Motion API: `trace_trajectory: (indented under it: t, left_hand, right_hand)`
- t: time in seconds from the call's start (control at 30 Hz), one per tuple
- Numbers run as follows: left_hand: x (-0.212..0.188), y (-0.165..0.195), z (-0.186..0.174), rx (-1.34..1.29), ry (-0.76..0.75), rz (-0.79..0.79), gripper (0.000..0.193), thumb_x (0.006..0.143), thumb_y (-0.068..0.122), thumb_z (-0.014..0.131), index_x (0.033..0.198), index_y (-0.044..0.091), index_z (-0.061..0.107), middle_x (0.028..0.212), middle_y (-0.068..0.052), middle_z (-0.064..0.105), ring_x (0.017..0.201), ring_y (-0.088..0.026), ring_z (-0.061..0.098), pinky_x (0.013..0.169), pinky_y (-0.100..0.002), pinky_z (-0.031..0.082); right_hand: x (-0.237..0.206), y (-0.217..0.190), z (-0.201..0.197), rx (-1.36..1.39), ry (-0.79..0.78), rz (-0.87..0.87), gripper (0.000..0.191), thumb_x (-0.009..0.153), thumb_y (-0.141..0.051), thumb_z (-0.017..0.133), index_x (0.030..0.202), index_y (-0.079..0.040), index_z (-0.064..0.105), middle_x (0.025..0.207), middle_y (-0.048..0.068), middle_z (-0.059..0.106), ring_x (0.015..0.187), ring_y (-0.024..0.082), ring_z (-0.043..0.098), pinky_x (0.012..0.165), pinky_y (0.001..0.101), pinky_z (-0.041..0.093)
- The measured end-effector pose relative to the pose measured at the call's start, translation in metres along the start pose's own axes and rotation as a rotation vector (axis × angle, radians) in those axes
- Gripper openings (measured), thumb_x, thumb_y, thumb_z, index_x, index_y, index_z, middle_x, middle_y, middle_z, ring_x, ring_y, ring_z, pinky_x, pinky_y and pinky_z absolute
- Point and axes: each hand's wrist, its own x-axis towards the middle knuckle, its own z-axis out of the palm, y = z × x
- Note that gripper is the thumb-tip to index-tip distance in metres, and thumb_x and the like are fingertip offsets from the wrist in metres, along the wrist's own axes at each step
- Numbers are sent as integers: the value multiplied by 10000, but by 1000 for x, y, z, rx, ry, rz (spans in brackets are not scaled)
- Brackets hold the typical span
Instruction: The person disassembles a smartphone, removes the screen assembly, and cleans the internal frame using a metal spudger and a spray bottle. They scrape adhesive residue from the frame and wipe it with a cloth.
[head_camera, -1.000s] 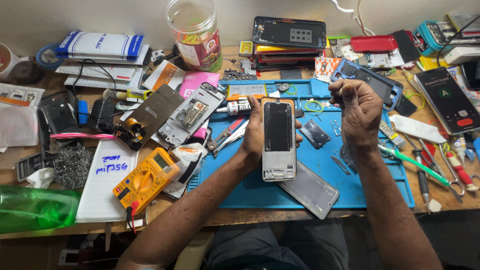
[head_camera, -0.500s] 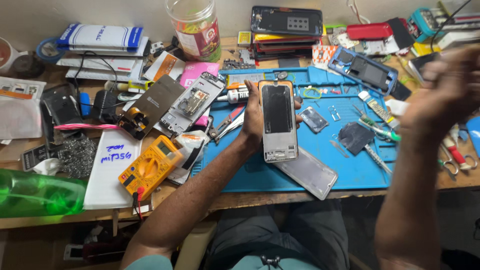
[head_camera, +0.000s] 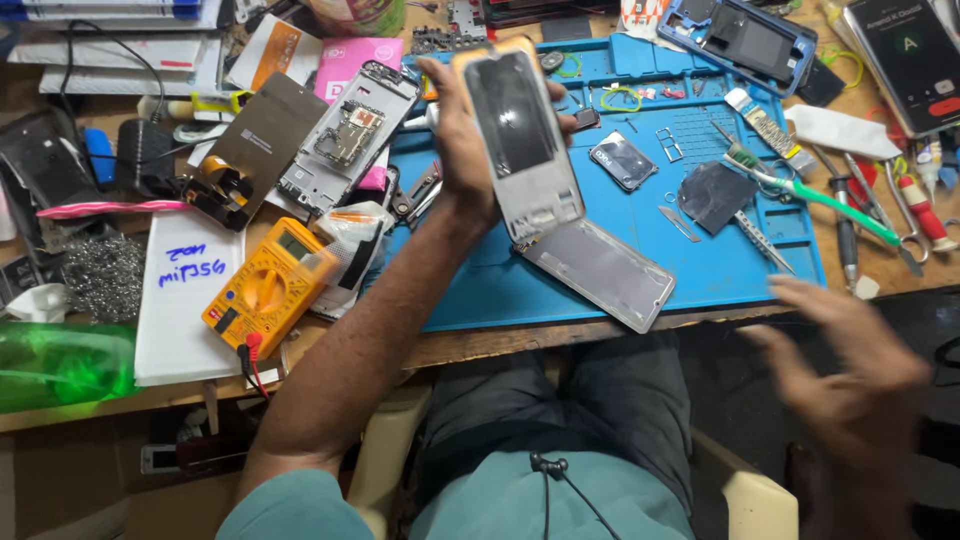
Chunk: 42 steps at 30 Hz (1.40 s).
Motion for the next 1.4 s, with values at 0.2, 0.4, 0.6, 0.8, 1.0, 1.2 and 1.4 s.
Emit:
trace_trajectory:
  t: [0.2,0.4,0.6,0.8,1.0,1.2,1.4]
  left_hand:
    - [-2,30,-3,-5,34,177,943,972,796,195,1223,-22,592,1051,-204,702,882,-312,737,766,-473,642]
    - [4,30,-10,-2,87,210,944,977,794,182,1196,-27,595,1019,-194,700,852,-309,745,741,-464,652]
    - [-1,28,-14,107,25,261,923,985,782,190,1204,-18,592,1057,-183,703,886,-298,752,754,-467,661]
    - [0,34,-8,-20,67,213,912,974,782,191,1180,-6,600,1037,-174,700,868,-302,749,760,-476,655]
    - [2,41,-10,-24,77,273,911,992,788,198,1157,-9,606,1023,-168,703,857,-295,744,760,-473,648]
    - [9,37,-22,-65,58,282,869,1016,763,218,1165,-6,595,1011,-170,710,867,-304,743,770,-473,640]
    - [10,30,-25,-64,-16,290,854,1029,773,229,1200,8,568,986,-211,721,889,-314,753,793,-476,645]
  right_hand:
    - [34,-64,37,142,-90,-138,685,703,-231,891,1298,-6,637,1374,179,661,1261,339,632,1072,453,500]
    - [44,-74,45,48,-215,-141,775,726,-316,884,1377,-15,590,1293,186,675,1184,363,623,1013,486,479]
    - [47,-67,46,54,-227,-178,747,724,-319,895,1363,-53,614,1261,158,688,1154,323,633,1004,472,476]
    - [73,-43,45,46,-218,-360,774,674,-316,897,1346,-56,613,1327,163,664,1229,323,613,1027,474,433]
    - [109,-43,61,173,-360,-484,739,719,-284,831,1392,-90,597,1382,110,642,1274,302,591,1099,467,403]
    - [79,-83,67,-60,-363,-587,739,850,-428,682,1457,-47,504,1553,159,468,1446,309,438,1195,481,318]
    - [62,-105,85,-35,-398,-580,822,925,-612,478,1476,-2,469,1573,169,436,1467,311,379,1208,475,292]
